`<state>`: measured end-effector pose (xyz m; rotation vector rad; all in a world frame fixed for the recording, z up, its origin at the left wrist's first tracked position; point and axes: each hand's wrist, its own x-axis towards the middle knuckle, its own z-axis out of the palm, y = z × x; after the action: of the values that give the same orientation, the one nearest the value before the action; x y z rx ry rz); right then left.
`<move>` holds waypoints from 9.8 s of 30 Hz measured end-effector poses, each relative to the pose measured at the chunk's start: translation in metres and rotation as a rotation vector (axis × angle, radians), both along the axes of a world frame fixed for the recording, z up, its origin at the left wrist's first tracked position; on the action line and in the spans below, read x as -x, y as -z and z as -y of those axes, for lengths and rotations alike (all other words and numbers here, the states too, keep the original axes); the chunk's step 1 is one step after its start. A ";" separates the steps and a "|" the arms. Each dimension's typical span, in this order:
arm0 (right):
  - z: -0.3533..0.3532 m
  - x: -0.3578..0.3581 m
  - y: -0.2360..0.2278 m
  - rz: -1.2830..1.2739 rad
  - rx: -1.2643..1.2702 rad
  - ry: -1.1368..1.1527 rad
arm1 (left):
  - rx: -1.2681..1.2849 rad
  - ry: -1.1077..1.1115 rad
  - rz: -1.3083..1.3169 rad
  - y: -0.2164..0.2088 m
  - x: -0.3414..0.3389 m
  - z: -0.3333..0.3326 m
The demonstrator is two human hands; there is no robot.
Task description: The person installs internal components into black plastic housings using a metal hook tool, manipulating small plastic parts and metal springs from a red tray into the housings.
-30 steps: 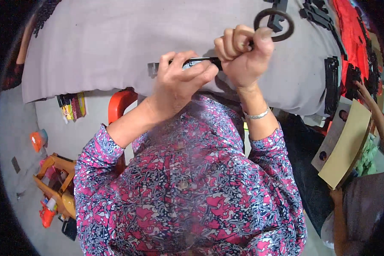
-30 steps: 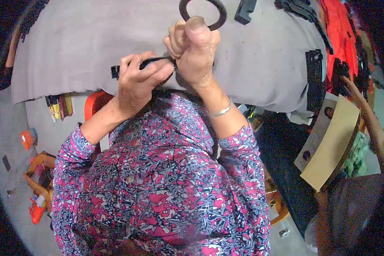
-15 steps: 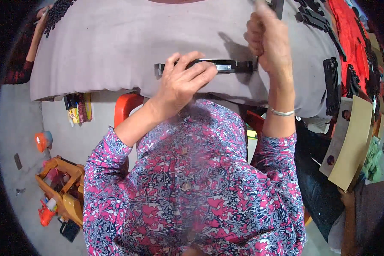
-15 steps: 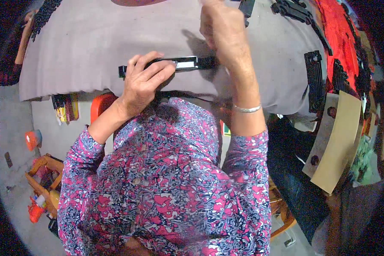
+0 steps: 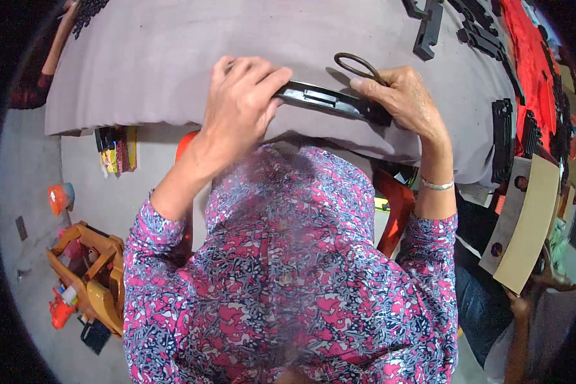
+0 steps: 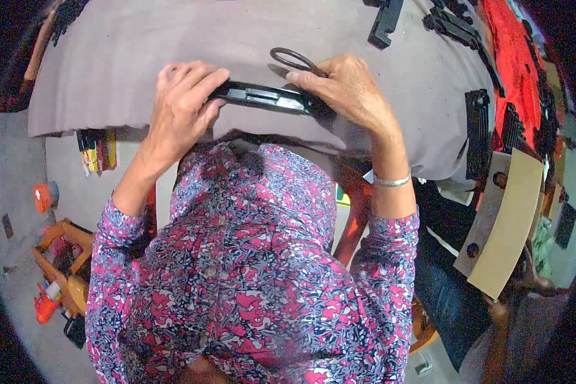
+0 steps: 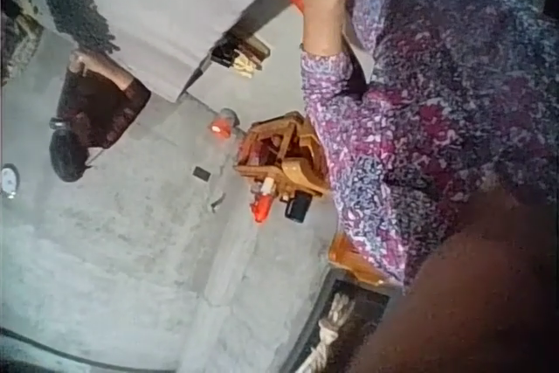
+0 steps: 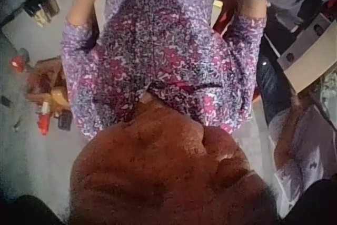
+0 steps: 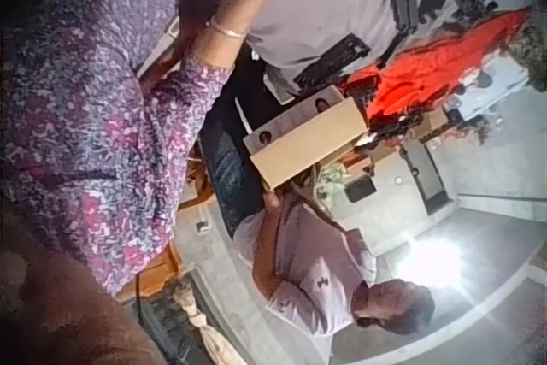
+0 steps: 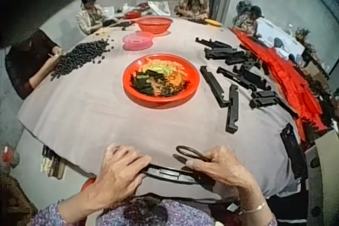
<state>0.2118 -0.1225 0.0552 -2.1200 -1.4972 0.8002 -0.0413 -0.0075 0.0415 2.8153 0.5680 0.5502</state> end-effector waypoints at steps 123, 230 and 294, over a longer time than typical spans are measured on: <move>-0.022 0.085 -0.028 0.408 -0.167 -0.294 | 0.378 -0.009 0.205 0.004 -0.007 0.046; -0.001 0.102 -0.015 -0.117 -0.175 -0.014 | 0.533 -0.142 0.367 0.006 -0.030 -0.017; 0.021 0.061 -0.026 0.063 -0.329 -0.058 | 0.402 0.185 0.121 -0.009 -0.013 -0.005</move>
<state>0.1512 -0.1435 0.0809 -1.8798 -1.6045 0.4708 -0.0286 -0.0029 0.0505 2.4041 0.3437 0.5011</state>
